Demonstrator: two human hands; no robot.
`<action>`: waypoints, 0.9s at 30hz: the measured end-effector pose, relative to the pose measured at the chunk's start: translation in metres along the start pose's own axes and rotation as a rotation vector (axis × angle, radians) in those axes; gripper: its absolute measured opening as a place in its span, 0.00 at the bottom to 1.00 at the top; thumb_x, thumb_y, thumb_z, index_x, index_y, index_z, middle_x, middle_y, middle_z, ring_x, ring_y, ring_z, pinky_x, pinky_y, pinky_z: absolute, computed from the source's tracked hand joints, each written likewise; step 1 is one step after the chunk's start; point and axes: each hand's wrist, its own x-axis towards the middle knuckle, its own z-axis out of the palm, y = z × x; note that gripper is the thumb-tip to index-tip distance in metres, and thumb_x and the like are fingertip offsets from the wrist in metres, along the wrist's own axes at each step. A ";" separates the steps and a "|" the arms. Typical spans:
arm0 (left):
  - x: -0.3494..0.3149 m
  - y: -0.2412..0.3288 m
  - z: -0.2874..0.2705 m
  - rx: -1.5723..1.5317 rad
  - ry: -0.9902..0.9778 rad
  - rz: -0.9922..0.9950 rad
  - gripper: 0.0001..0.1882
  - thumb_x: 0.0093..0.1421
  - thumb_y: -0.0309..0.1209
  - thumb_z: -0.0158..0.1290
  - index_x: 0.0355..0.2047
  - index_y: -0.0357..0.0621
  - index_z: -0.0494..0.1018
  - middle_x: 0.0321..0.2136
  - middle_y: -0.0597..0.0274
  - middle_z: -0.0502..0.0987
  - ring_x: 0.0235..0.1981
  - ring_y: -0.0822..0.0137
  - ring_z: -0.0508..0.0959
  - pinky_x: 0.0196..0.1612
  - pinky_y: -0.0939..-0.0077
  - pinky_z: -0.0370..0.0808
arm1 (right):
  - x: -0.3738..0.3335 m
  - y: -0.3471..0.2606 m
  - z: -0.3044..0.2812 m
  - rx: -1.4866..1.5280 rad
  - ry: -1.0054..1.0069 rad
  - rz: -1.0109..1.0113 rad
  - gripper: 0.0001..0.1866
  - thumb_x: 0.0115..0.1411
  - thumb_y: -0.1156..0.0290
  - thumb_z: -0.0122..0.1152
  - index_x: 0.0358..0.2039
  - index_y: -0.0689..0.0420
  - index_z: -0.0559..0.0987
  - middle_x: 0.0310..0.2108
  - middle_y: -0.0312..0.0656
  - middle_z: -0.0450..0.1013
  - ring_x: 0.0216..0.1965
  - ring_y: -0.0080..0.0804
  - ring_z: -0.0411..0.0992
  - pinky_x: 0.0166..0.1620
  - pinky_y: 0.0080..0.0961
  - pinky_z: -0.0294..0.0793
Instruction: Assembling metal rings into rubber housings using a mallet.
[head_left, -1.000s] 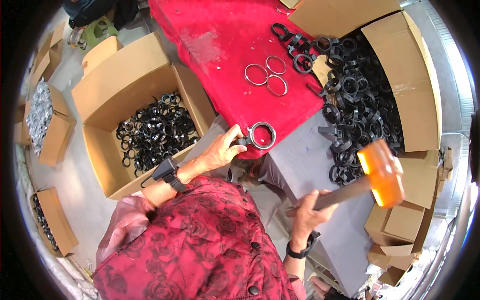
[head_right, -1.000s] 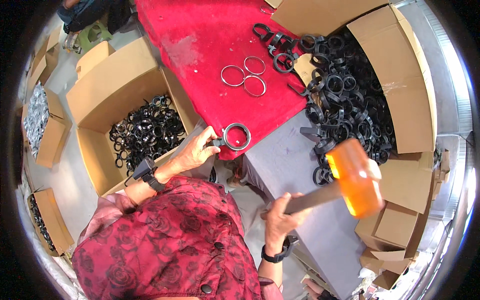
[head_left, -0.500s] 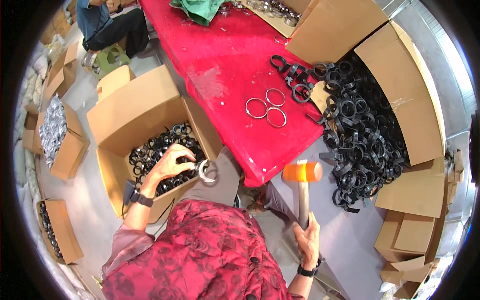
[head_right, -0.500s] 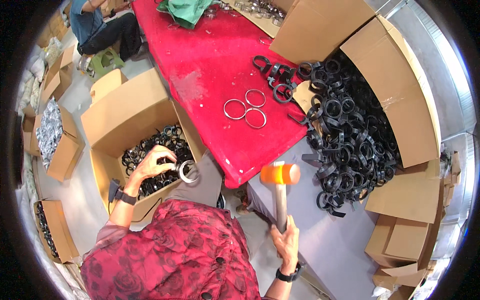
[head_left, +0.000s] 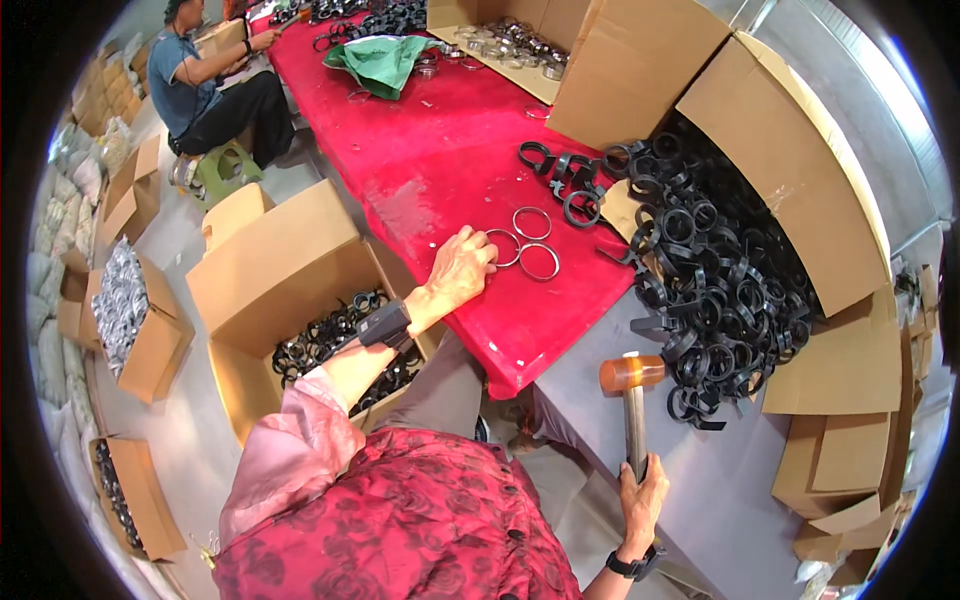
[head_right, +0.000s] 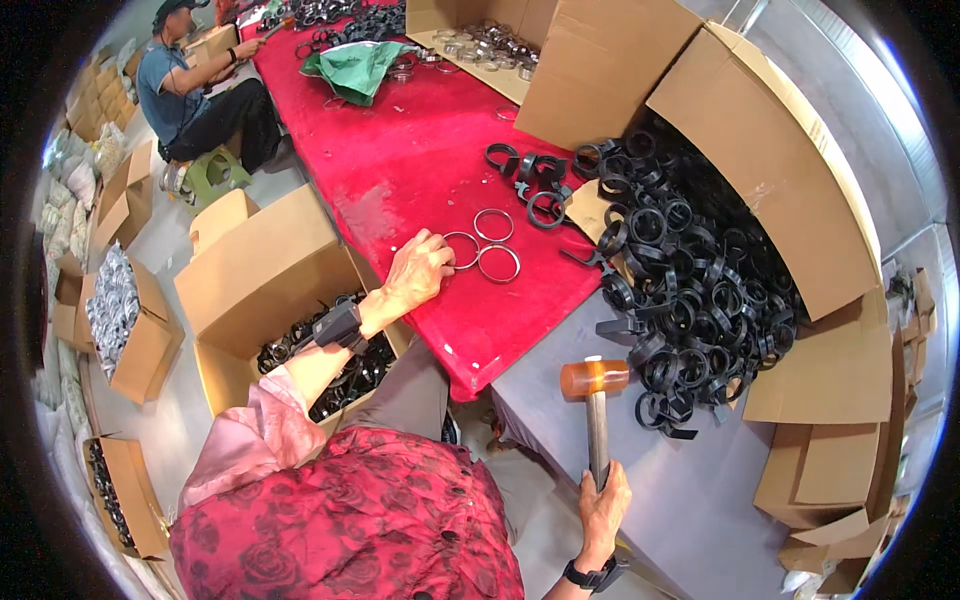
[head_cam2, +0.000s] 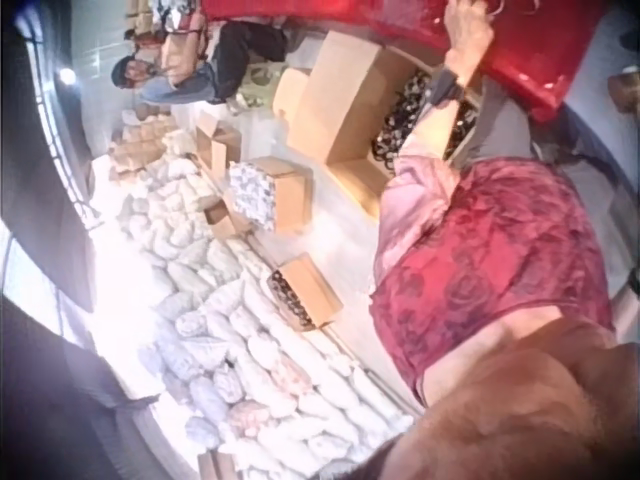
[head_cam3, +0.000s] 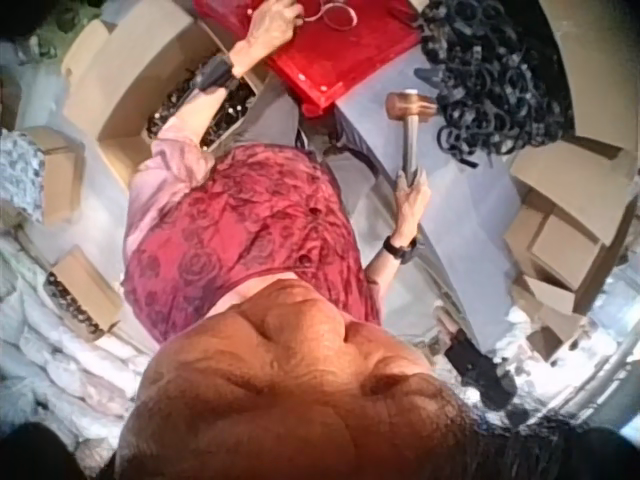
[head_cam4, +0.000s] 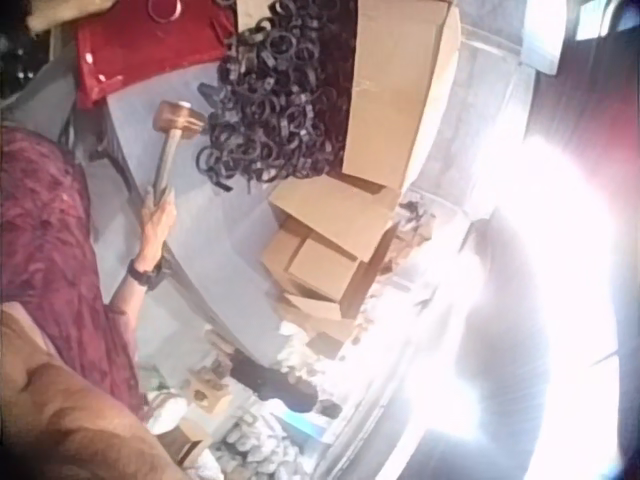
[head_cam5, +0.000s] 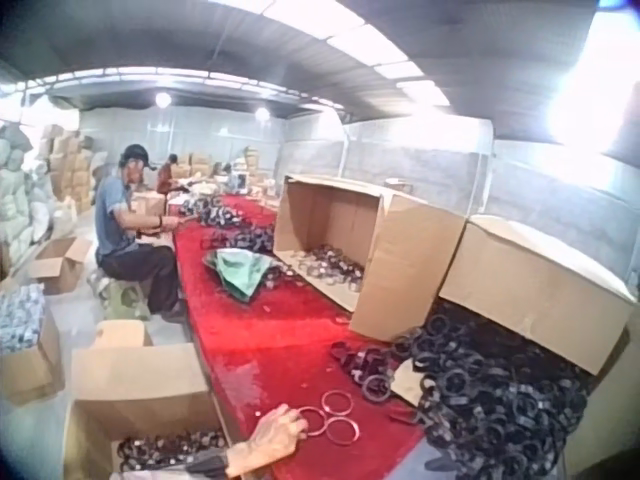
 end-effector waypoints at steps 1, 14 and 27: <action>0.002 0.000 0.001 0.022 -0.050 -0.023 0.11 0.52 0.28 0.64 0.35 0.38 0.79 0.35 0.55 0.80 0.41 0.52 0.78 0.43 0.60 0.76 | -0.002 0.000 0.000 -0.038 0.004 0.000 0.24 0.55 0.72 0.69 0.51 0.64 0.75 0.41 0.58 0.74 0.45 0.58 0.71 0.48 0.46 0.71; -0.051 0.099 -0.024 -2.251 -0.446 -0.634 0.13 0.63 0.33 0.63 0.43 0.42 0.75 0.34 0.66 0.75 0.30 0.72 0.70 0.36 0.76 0.72 | 0.034 -0.116 0.031 0.437 0.188 -0.480 0.46 0.46 0.78 0.77 0.66 0.62 0.66 0.54 0.53 0.71 0.53 0.49 0.72 0.57 0.39 0.74; -0.081 0.144 -0.033 -2.007 -0.560 -0.961 0.18 0.69 0.41 0.54 0.48 0.39 0.76 0.34 0.65 0.78 0.31 0.73 0.74 0.35 0.79 0.73 | 0.033 -0.153 0.046 0.582 0.087 -0.690 0.48 0.39 0.76 0.81 0.63 0.64 0.68 0.56 0.54 0.70 0.56 0.53 0.70 0.57 0.41 0.74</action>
